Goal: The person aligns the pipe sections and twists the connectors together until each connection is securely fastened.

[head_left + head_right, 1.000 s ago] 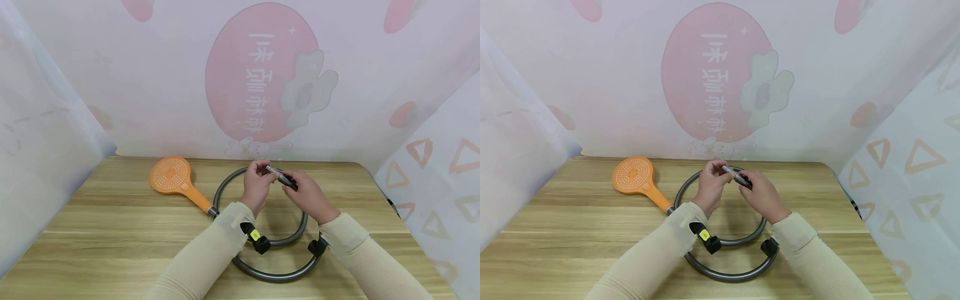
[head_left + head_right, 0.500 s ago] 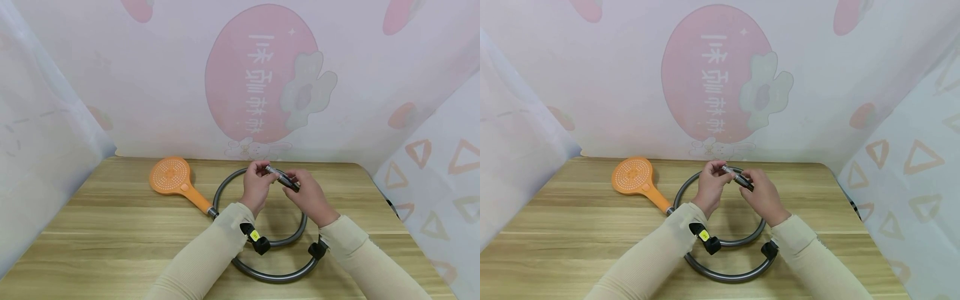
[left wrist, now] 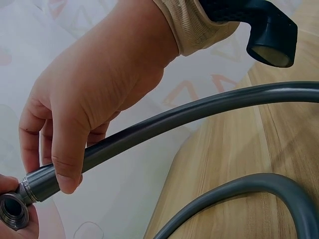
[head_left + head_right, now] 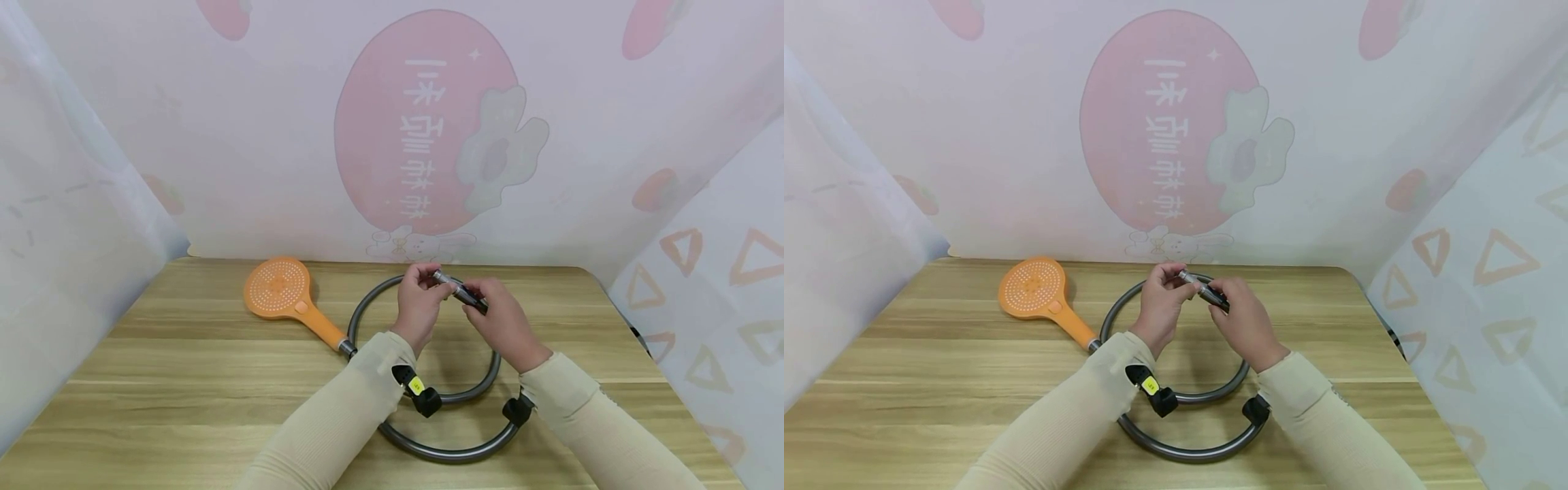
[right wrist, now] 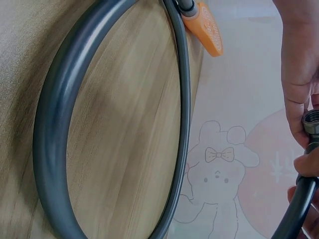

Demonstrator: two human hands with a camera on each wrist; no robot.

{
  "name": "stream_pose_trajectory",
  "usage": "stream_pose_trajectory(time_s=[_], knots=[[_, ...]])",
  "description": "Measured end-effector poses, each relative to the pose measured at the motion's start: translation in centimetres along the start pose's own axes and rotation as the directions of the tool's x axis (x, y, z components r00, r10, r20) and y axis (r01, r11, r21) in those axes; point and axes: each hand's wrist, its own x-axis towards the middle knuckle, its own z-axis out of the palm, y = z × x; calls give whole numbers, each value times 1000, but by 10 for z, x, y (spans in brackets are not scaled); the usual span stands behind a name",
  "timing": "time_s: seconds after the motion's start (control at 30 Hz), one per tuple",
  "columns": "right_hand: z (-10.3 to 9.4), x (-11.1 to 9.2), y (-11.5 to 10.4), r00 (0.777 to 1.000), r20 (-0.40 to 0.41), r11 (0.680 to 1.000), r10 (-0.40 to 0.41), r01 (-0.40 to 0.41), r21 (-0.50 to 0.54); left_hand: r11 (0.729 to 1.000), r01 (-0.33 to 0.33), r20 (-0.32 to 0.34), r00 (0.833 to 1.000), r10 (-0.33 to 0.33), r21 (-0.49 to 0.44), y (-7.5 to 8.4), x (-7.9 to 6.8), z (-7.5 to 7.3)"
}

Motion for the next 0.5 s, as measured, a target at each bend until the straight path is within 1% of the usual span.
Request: stream_pose_trajectory(time_s=[0.3, 0.5], knots=[[2, -1, 3, 999, -24, 1000, -23, 23, -11, 1000, 3, -2, 1000, -3, 8, 2, -1, 1], [1, -1, 3, 999, -21, 999, -32, 31, -14, 1000, -1, 1, 1000, 1, 6, 3, -1, 1]])
